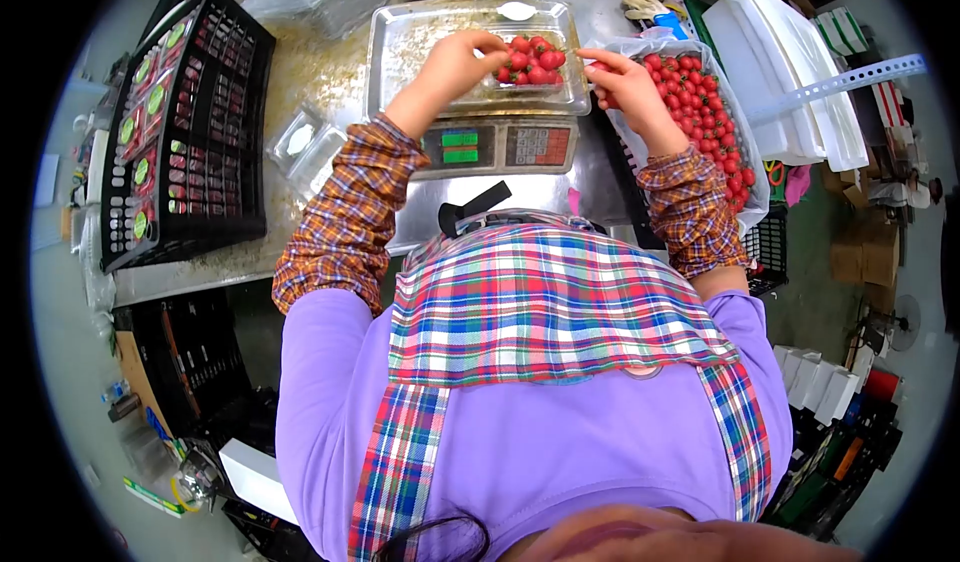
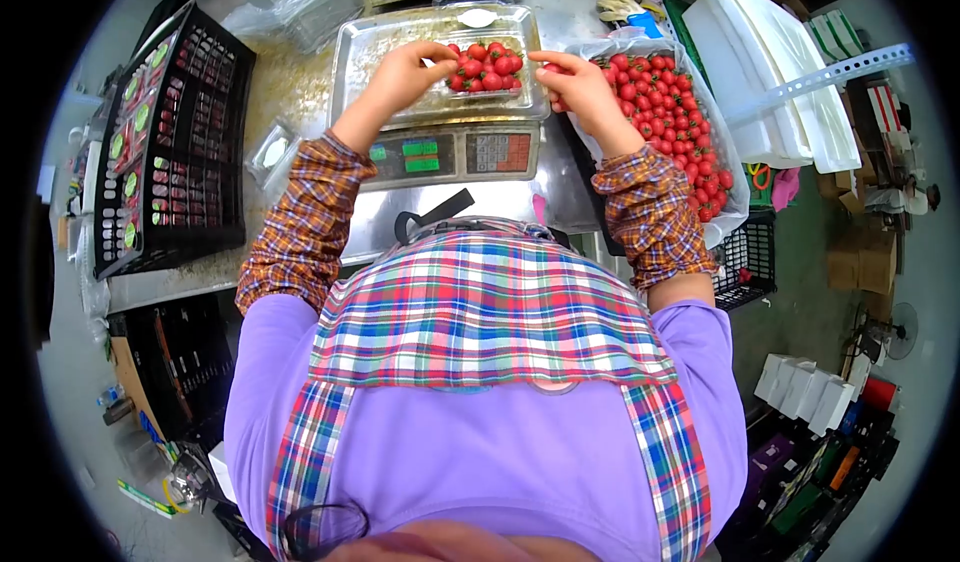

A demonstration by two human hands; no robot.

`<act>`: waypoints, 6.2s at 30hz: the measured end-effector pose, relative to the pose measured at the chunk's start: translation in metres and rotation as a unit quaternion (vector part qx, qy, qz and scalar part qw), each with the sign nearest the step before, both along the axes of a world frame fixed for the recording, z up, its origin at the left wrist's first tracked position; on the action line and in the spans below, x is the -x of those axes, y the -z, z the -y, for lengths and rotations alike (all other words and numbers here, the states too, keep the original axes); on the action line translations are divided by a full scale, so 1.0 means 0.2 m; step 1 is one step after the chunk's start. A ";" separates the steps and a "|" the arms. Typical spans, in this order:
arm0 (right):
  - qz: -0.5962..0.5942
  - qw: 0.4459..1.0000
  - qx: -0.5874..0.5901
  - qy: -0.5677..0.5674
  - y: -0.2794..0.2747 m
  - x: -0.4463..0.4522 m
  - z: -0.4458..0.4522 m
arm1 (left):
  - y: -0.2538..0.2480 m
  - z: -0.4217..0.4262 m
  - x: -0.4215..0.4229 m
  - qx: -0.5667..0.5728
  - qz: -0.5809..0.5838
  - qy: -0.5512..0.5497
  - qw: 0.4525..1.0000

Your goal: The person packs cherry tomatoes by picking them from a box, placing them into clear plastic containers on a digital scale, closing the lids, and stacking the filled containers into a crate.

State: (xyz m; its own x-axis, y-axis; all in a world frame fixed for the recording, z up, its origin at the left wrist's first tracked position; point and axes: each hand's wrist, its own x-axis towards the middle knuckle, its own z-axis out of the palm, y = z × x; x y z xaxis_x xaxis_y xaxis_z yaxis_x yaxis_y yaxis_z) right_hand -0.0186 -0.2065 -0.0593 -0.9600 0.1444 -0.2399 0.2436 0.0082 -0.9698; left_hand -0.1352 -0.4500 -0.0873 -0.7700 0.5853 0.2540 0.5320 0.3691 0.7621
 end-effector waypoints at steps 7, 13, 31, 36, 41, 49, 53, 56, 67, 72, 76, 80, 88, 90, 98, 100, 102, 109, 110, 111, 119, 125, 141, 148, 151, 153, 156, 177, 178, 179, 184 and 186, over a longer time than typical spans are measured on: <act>-0.191 0.833 -0.520 -0.007 0.08 0.21 0.15 | 0.05 -0.20 0.02 0.073 -0.068 0.012 0.995; -0.154 0.842 -0.517 0.014 0.12 0.10 0.06 | 0.05 -0.05 0.09 0.076 -0.122 -0.004 0.990; -0.230 0.890 -0.387 0.078 0.24 0.03 -0.10 | -0.08 -0.38 -0.01 0.095 -0.185 0.140 0.968; -0.189 0.895 -0.389 0.107 0.26 0.00 -0.10 | 0.02 -0.42 0.04 0.016 -0.215 0.113 0.970; -0.228 0.905 -0.327 0.147 0.34 -0.01 -0.13 | 0.06 -0.39 0.26 -0.080 -0.070 -0.032 0.994; -0.214 0.896 -0.359 0.150 0.43 0.06 -0.12 | 0.28 -0.34 0.67 -0.146 0.496 -0.056 0.854; -0.113 0.907 -0.377 0.150 0.31 0.03 -0.08 | 0.17 -0.34 0.62 -0.263 0.493 -0.093 0.824; -0.081 0.922 -0.349 0.148 0.37 0.06 -0.11 | 0.09 -0.29 0.51 -0.232 0.409 -0.058 0.881; 0.010 0.984 -0.152 0.092 0.40 0.07 -0.18 | 0.20 -0.15 0.18 -0.021 -0.251 0.059 0.966; 0.078 0.992 0.036 0.088 0.31 0.05 -0.19 | 0.14 -0.08 0.13 0.100 0.254 0.074 0.959; 0.052 0.996 -0.002 0.078 0.29 0.01 -0.17 | 0.15 -0.10 0.11 -0.003 0.424 0.033 0.905; 0.095 0.995 0.014 0.037 0.26 0.00 -0.18 | 0.17 -0.14 0.11 -0.020 0.470 0.001 0.882; 0.229 0.971 0.067 -0.023 0.36 0.16 -0.20 | 0.24 -0.18 0.08 -0.042 0.497 -0.004 0.867; 0.278 0.957 0.059 -0.062 0.34 0.17 -0.21 | 0.23 -0.18 0.08 -0.053 0.491 0.006 0.870; 0.305 0.949 0.061 -0.058 0.34 0.21 -0.18 | 0.21 -0.18 0.06 -0.048 0.461 0.007 0.886; 0.307 0.948 0.060 -0.059 0.35 0.22 -0.17 | 0.22 -0.18 0.06 -0.066 0.449 0.005 0.891; 0.310 0.947 0.058 -0.061 0.36 0.22 -0.16 | 0.23 -0.17 0.07 -0.067 0.436 0.005 0.898; 0.296 0.948 0.099 -0.054 0.36 0.17 -0.13 | 0.26 -0.15 0.14 -0.087 0.475 0.005 0.876; 0.299 0.945 0.118 -0.058 0.36 0.16 -0.13 | 0.27 -0.15 0.16 -0.101 0.490 0.003 0.866; 0.299 0.935 0.171 -0.089 0.35 0.13 -0.12 | 0.25 -0.15 0.16 -0.114 0.493 -0.010 0.862; 0.246 0.919 0.307 0.037 0.30 0.10 0.20 | 0.25 -0.13 0.20 -0.201 0.472 -0.097 0.853; 0.198 0.905 0.375 0.040 0.20 0.07 0.37 | 0.13 -0.06 0.09 -0.091 0.548 -0.016 0.831; 0.125 0.923 0.359 0.053 0.20 -0.20 0.33 | 0.13 -0.18 -0.08 -0.115 0.577 -0.003 0.809; 0.017 0.908 0.389 0.155 0.08 -0.41 0.06 | 0.19 -0.25 -0.11 -0.182 0.581 -0.063 0.791; -0.021 0.894 0.396 0.210 0.08 -0.51 -0.01 | 0.31 -0.19 0.01 -0.219 0.617 -0.044 0.755; -0.020 0.898 0.370 0.238 0.05 -0.58 -0.09 | 0.33 -0.16 0.05 -0.238 0.589 -0.033 0.771; -0.024 0.856 0.417 0.304 0.03 -0.66 -0.21 | 0.26 -0.12 0.06 -0.281 0.590 0.002 0.756; -0.067 0.857 0.363 0.359 0.27 -0.75 -0.76 | -0.59 1.35 -0.10 -0.522 0.393 -0.127 0.746; -0.070 0.859 0.360 0.357 0.27 -0.75 -0.76 | -0.67 1.45 -0.11 -0.504 0.356 -0.187 0.765; -0.071 0.859 0.362 0.356 0.26 -0.75 -0.75 | -0.72 1.54 -0.12 -0.499 0.308 -0.240 0.774; -0.077 0.857 0.358 0.364 0.25 -0.75 -0.73 | -0.67 2.19 0.09 -0.484 0.241 -0.451 0.710; -0.080 0.854 0.360 0.367 0.28 -0.77 -0.76 | -0.56 2.38 0.20 -0.481 0.232 -0.517 0.669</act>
State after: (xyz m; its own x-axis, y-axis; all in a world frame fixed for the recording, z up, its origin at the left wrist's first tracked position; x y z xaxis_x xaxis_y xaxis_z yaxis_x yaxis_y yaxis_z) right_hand 0.1345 -0.0546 -0.1145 -0.7024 0.5923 -0.3948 -0.2095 -0.7021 -0.6805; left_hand -0.1747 -0.9259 0.0256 -0.7628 -0.5841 -0.2775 -0.0055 -0.4232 0.9060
